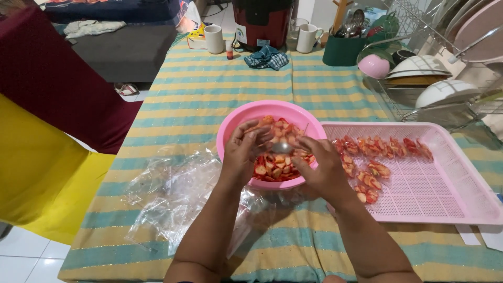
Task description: Sorting and transferring sliced food items from a bowl to a tray by hand and using a spoon.
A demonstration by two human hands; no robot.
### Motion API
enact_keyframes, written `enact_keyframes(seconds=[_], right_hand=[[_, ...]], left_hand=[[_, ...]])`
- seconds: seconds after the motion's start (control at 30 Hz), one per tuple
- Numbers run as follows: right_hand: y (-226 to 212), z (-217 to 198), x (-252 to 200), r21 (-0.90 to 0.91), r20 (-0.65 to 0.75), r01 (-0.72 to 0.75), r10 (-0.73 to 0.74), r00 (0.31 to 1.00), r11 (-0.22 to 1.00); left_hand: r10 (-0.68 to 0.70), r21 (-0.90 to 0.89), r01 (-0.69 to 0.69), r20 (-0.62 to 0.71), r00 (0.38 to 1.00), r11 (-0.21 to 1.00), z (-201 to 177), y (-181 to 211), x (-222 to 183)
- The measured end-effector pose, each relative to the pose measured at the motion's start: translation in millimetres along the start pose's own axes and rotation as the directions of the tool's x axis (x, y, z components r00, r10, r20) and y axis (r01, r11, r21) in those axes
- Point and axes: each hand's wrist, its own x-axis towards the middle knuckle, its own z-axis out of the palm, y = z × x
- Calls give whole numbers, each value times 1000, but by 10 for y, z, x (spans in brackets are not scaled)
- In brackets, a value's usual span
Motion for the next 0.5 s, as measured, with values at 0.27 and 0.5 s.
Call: enact_keyframes(seconds=[0.27, 0.5], right_hand=[[-195, -7, 100, 706, 349, -525, 412, 842, 475], [-17, 132, 5, 818, 427, -537, 409, 807, 205]], left_hand=[[89, -61, -86, 35, 995, 994, 9, -160, -23], [79, -84, -74, 56, 995, 994, 46, -262, -39]])
